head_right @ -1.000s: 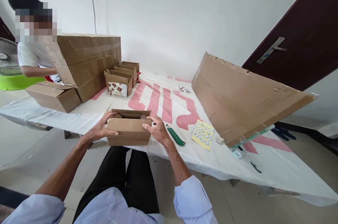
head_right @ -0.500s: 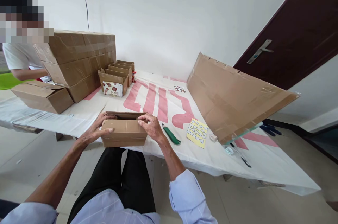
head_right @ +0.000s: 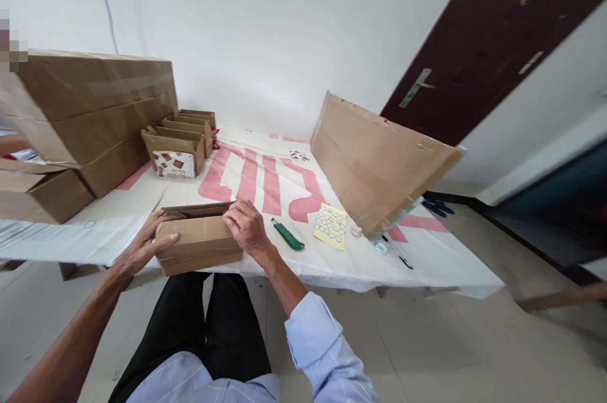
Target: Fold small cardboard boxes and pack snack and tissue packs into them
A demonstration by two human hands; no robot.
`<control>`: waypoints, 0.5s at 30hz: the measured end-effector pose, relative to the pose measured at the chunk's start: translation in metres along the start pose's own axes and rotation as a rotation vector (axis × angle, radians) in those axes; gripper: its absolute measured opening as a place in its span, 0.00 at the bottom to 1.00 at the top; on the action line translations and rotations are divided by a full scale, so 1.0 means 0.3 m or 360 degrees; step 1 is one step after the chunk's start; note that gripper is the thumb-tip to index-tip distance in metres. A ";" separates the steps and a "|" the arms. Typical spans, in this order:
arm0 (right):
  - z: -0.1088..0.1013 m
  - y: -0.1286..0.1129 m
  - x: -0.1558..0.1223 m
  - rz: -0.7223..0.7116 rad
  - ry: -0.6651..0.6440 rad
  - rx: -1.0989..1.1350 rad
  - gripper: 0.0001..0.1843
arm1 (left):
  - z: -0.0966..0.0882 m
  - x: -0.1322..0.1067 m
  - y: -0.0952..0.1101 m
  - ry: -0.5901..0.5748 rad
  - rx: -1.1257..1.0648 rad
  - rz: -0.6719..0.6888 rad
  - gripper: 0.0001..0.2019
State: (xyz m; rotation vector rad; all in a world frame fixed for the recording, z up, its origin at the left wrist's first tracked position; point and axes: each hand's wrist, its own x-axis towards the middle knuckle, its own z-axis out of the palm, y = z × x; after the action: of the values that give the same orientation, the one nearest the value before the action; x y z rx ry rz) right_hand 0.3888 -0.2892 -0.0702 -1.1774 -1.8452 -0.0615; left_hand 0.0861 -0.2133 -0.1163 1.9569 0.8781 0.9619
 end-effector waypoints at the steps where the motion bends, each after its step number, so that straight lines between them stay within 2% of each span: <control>1: 0.003 -0.002 -0.008 -0.0023 -0.0025 -0.0043 0.12 | 0.001 -0.001 -0.006 0.0014 0.0024 -0.0009 0.26; 6: 0.029 -0.021 -0.067 -0.0045 -0.0055 -0.0192 0.11 | -0.001 0.007 -0.036 0.0075 0.0126 -0.0067 0.28; 10: 0.022 -0.053 -0.117 0.0020 0.0012 -0.0103 0.10 | -0.007 0.007 -0.033 0.0092 0.0148 -0.0084 0.27; 13: -0.044 -0.042 -0.151 0.0151 0.0155 0.0003 0.10 | -0.005 -0.001 -0.021 0.0122 0.0145 -0.0143 0.23; 15: -0.127 0.000 -0.182 0.0295 0.0290 0.0027 0.10 | -0.002 -0.005 -0.019 0.0144 0.0162 -0.0173 0.19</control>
State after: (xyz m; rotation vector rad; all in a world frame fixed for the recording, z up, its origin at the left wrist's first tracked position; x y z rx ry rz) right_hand 0.4207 -0.3451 -0.0870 -1.2822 -1.5696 -0.0466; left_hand 0.0836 -0.2118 -0.1213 1.9407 1.0923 0.9648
